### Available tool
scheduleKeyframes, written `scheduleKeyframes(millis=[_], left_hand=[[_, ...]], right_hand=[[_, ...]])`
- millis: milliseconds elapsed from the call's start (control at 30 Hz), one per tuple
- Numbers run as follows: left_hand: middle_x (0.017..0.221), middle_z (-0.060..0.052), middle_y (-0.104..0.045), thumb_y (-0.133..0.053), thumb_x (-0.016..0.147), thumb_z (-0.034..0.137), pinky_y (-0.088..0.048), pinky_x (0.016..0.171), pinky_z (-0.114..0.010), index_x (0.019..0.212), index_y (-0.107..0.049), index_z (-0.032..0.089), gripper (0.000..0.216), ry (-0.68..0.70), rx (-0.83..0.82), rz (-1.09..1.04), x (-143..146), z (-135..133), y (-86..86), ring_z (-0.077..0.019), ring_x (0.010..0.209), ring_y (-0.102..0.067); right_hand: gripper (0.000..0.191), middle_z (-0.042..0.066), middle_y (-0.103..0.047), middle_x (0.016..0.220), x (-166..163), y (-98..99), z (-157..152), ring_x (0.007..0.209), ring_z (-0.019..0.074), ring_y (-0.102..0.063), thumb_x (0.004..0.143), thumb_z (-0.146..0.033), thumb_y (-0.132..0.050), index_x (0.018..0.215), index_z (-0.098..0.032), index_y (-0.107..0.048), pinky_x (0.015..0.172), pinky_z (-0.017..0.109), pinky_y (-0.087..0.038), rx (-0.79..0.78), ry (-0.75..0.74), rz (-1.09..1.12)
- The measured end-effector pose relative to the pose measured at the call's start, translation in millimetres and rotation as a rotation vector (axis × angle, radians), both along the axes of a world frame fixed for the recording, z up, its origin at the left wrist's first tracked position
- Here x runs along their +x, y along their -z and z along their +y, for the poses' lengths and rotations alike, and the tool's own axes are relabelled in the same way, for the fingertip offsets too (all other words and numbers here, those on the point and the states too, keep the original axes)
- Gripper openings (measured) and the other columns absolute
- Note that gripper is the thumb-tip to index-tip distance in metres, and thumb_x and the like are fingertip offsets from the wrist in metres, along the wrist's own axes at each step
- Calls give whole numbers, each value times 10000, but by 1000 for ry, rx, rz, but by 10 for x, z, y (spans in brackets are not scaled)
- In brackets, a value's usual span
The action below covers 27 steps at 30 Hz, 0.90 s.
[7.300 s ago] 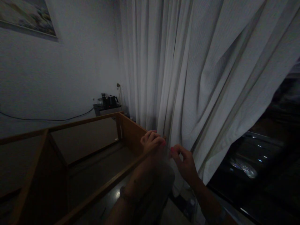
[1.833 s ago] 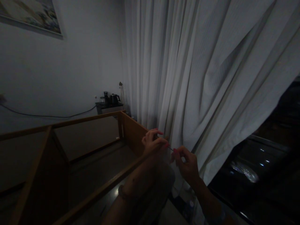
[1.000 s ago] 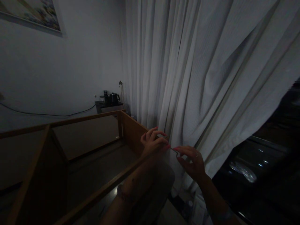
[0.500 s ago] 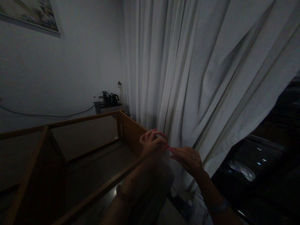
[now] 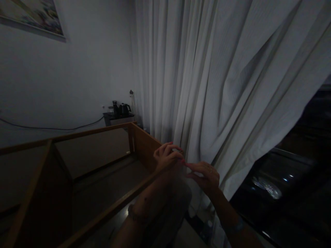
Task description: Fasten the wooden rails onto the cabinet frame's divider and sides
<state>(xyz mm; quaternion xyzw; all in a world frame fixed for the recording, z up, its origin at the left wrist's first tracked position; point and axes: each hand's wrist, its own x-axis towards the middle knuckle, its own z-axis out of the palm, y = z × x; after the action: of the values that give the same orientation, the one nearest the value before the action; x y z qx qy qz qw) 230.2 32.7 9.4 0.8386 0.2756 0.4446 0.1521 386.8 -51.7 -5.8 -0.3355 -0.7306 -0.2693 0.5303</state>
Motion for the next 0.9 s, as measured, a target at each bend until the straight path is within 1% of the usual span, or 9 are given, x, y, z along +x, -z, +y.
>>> scheduleKeyframes(millis=[100, 267, 367, 433, 533, 600, 667, 733, 900], left_hand=[[1163, 37, -645, -569, 882, 366, -191, 1050, -466, 812, -657, 298, 132, 5, -2, -9, -5, -8, -1, -221, 1310, -374], [1129, 40, -655, -551, 892, 343, -190, 1040, -469, 784, -657, 291, 160, -13, 5, -29, 28, -1, 20, -224, 1298, -382], [1111, 40, -663, -550, 891, 338, -195, 1041, -460, 769, -658, 284, 172, -30, 5, -30, 39, -4, 19, -222, 1288, -388], [1124, 40, -661, -545, 893, 335, -196, 1044, -458, 776, -659, 284, 171, -27, 0, -25, 39, -11, 16, -219, 1292, -382], [1135, 44, -659, -549, 891, 327, -194, 1040, -460, 787, -658, 287, 155, -12, -1, -29, 40, -12, 21, -217, 1300, -373], [1123, 47, -663, -560, 884, 323, -191, 1036, -466, 779, -654, 287, 145, -7, -1, -44, 48, -3, 28, -218, 1302, -375], [1118, 46, -666, -567, 879, 327, -188, 1037, -472, 773, -650, 285, 141, -5, -12, -43, 56, 7, 31, -221, 1305, -373], [1118, 43, -666, -570, 876, 333, -178, 1043, -482, 769, -647, 282, 142, -11, -22, -33, 57, 10, 24, -227, 1309, -370], [1128, 43, -658, -560, 879, 328, -180, 1045, -484, 772, -646, 283, 144, 12, -17, -40, 37, -4, 2, -226, 1316, -359]], right_hand=[[280, 35, -765, 816, -24, 0, 19, 667, 162, -703, 821, -267, -721, 1095, -237, -671, 595, 287, -555, 25, 5, 29], [216, 42, -755, 760, -42, -55, 54, 618, 157, -670, 833, -245, -710, 1045, -222, -680, 562, 285, -525, 149, 61, -55], [152, 38, -743, 733, -63, -59, 67, 603, 152, -651, 856, -241, -683, 1006, -220, -682, 554, 284, -518, 144, 71, -41], [110, 26, -732, 721, -97, -22, 81, 607, 151, -655, 861, -244, -676, 970, -233, -682, 559, 286, -521, 113, 42, 23], [24, 8, -710, 693, -180, 71, 111, 608, 154, -657, 880, -247, -645, 877, -243, -669, 553, 287, -517, 37, -33, 220], [74, 1, -693, 669, -237, 119, 128, 593, 153, -639, 888, -243, -627, 818, -240, -652, 546, 290, -501, 6, -51, 347], [101, -8, -682, 651, -268, 121, 134, 579, 151, -619, 888, -237, -624, 788, -241, -640, 566, 303, -486, 15, -17, 376], [104, -17, -685, 648, -254, 70, 119, 575, 149, -618, 897, -253, -616, 796, -245, -637, 617, 324, -473, 42, 36, 297], [162, -9, -724, 718, -56, -131, 10, 626, 142, -644, 911, -399, -595, 918, -244, -646, 709, 324, -434, 83, 204, -50]])
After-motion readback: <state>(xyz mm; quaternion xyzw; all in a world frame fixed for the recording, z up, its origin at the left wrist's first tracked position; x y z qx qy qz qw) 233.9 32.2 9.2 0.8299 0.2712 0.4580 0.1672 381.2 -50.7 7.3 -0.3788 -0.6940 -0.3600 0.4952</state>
